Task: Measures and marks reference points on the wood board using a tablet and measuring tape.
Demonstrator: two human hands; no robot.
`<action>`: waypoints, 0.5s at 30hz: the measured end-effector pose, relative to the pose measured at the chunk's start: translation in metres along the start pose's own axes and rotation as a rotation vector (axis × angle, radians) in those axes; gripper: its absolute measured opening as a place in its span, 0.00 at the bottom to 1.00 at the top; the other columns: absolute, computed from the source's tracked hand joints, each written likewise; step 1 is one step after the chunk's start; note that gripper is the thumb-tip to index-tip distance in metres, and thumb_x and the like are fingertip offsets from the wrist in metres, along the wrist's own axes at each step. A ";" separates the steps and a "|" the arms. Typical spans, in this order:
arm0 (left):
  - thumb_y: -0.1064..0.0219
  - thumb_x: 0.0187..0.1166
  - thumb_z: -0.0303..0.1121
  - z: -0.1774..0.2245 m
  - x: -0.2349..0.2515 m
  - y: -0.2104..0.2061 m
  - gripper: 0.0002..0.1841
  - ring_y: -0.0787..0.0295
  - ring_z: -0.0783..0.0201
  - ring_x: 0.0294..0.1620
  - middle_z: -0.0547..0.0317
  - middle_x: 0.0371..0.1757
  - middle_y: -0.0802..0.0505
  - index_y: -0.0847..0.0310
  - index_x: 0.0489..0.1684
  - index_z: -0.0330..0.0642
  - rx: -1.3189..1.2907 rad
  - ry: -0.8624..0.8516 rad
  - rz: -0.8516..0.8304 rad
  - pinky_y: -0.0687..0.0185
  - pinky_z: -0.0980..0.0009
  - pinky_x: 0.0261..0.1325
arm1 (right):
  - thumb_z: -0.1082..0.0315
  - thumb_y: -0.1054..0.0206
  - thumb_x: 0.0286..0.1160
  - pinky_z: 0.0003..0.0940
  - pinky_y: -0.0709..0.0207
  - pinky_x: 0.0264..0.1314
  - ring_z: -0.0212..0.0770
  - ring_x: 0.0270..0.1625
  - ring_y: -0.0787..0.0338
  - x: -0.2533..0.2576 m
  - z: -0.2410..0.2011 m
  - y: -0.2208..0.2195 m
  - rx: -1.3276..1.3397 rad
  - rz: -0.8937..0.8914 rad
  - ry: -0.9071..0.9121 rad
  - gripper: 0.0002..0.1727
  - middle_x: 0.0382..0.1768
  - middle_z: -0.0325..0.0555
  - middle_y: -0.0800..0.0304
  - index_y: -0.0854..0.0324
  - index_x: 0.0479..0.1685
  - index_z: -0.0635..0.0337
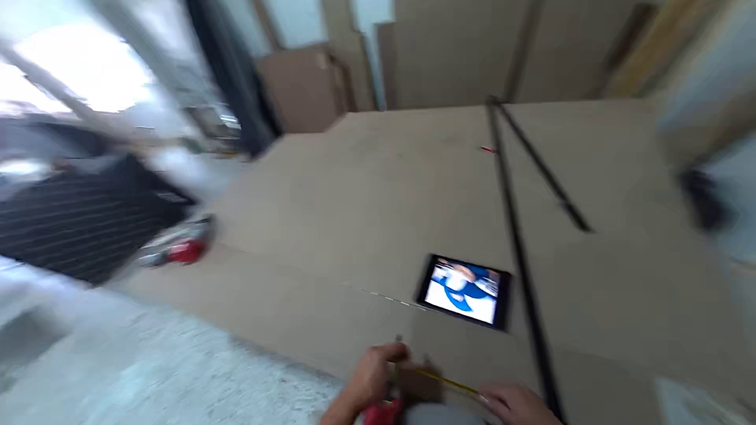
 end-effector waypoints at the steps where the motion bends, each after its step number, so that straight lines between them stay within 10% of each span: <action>1: 0.33 0.83 0.45 -0.001 0.003 -0.004 0.14 0.05 0.62 0.52 0.59 0.49 0.03 0.09 0.56 0.50 0.050 -0.038 -0.021 0.11 0.52 0.63 | 0.46 0.49 0.92 0.56 0.18 0.66 0.48 0.56 0.07 0.002 -0.001 -0.002 -0.018 -0.030 -0.003 0.25 0.50 0.48 0.05 0.10 0.58 0.51; 5: 0.32 0.82 0.49 -0.013 0.007 -0.014 0.15 0.06 0.64 0.34 0.61 0.35 0.04 0.08 0.47 0.49 0.036 -0.118 -0.011 0.08 0.54 0.43 | 0.48 0.47 0.92 0.54 0.22 0.73 0.47 0.63 0.09 -0.002 0.006 0.002 0.017 -0.063 -0.033 0.23 0.57 0.46 0.06 0.10 0.61 0.50; 15: 0.32 0.82 0.50 -0.014 0.017 0.005 0.15 0.10 0.69 0.33 0.65 0.35 0.06 0.10 0.50 0.52 0.054 -0.080 0.085 0.12 0.62 0.40 | 0.47 0.41 0.88 0.41 0.19 0.69 0.35 0.59 0.09 -0.005 0.024 0.015 0.108 0.053 -0.012 0.20 0.58 0.39 0.06 0.09 0.59 0.47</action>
Point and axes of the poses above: each hand's wrist, its own x-axis towards the middle knuckle, its own y-axis out of the back of the hand, z = x × y, the point moved 8 cm from there along x, towards the middle knuckle
